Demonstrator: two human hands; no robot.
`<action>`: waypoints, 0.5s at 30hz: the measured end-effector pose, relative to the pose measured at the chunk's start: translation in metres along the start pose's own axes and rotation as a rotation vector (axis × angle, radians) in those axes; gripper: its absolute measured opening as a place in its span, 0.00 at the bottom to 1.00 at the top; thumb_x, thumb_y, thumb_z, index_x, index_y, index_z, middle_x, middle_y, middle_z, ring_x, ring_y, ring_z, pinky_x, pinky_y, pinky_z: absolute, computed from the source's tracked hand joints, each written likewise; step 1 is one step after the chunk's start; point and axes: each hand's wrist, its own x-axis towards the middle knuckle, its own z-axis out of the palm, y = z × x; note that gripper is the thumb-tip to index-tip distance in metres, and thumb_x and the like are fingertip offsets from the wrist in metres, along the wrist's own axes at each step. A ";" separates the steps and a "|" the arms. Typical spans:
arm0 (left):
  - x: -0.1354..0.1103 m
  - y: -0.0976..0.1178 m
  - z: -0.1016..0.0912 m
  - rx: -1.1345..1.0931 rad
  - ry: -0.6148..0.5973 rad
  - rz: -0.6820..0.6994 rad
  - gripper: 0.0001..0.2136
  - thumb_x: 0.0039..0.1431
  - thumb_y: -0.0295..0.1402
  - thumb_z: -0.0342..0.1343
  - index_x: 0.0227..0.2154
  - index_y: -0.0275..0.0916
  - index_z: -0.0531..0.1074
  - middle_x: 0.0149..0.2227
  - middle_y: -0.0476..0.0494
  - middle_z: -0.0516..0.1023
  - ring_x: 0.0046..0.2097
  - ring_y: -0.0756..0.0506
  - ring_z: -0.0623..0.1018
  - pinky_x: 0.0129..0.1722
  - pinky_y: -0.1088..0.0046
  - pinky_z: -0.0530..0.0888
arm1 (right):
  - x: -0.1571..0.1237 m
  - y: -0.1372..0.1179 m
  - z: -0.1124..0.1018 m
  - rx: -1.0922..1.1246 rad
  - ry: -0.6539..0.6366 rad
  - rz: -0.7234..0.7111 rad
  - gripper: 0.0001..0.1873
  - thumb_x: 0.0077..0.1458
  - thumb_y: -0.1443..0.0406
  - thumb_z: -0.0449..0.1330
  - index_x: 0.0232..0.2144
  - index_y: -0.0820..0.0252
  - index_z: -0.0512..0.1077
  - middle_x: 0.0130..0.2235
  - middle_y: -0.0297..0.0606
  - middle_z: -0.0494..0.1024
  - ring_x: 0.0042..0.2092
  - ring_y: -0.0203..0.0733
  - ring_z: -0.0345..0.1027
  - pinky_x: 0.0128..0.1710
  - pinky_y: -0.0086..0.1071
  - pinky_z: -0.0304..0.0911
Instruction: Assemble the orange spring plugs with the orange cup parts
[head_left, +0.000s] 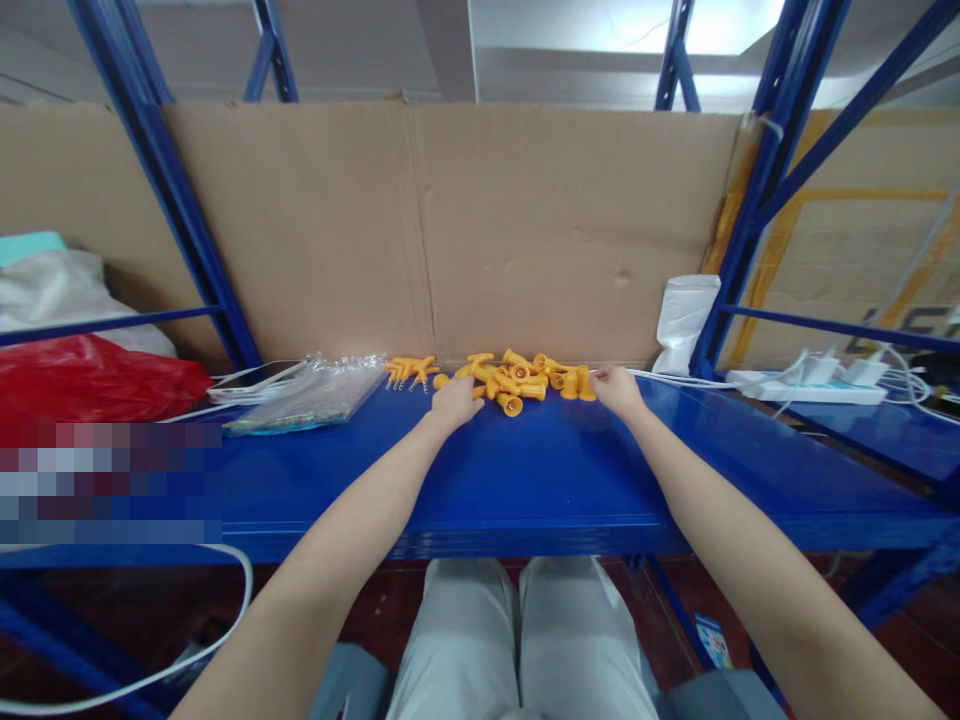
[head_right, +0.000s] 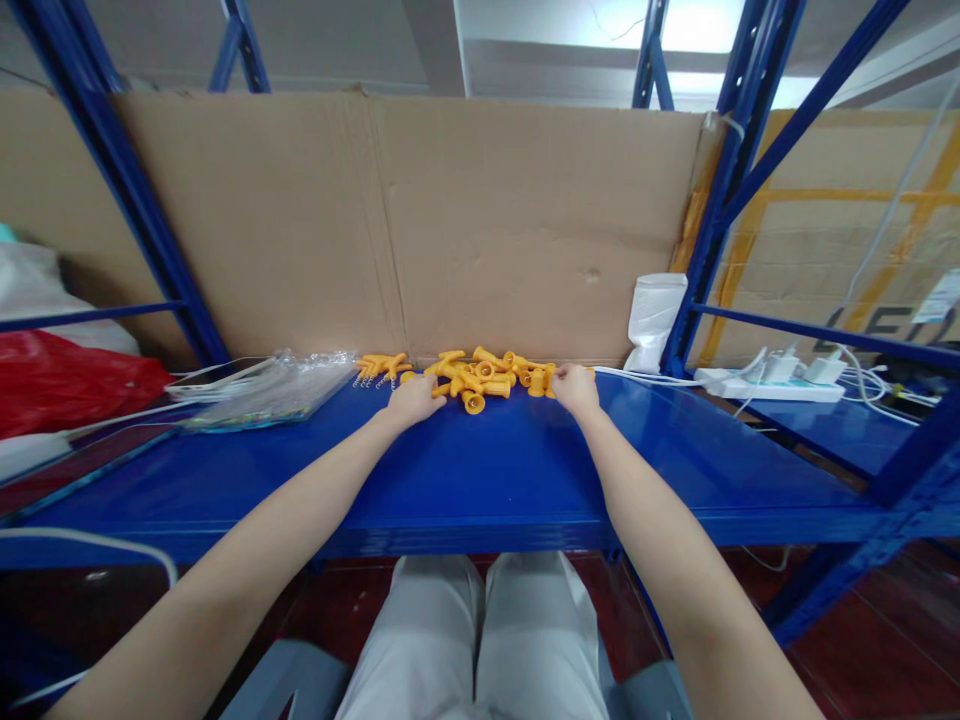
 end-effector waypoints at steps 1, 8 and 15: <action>0.000 0.000 -0.003 0.007 0.026 -0.004 0.16 0.63 0.35 0.53 0.51 0.35 0.71 0.55 0.31 0.76 0.57 0.36 0.76 0.54 0.64 0.71 | 0.000 0.000 0.000 0.000 0.004 -0.010 0.18 0.58 0.71 0.54 0.43 0.65 0.82 0.45 0.49 0.84 0.49 0.47 0.78 0.42 0.28 0.66; 0.004 -0.009 -0.014 -0.190 0.301 -0.068 0.12 0.67 0.32 0.46 0.47 0.34 0.70 0.49 0.29 0.79 0.53 0.37 0.79 0.51 0.64 0.73 | 0.001 0.000 0.001 0.030 0.013 -0.040 0.16 0.57 0.70 0.55 0.40 0.63 0.82 0.43 0.49 0.84 0.47 0.48 0.79 0.43 0.30 0.68; 0.012 -0.012 -0.019 -0.607 0.618 -0.025 0.05 0.67 0.29 0.48 0.39 0.37 0.68 0.42 0.33 0.80 0.48 0.39 0.80 0.49 0.64 0.73 | 0.003 0.002 0.007 0.115 0.031 -0.114 0.13 0.56 0.70 0.55 0.35 0.61 0.81 0.39 0.46 0.85 0.42 0.46 0.79 0.40 0.31 0.68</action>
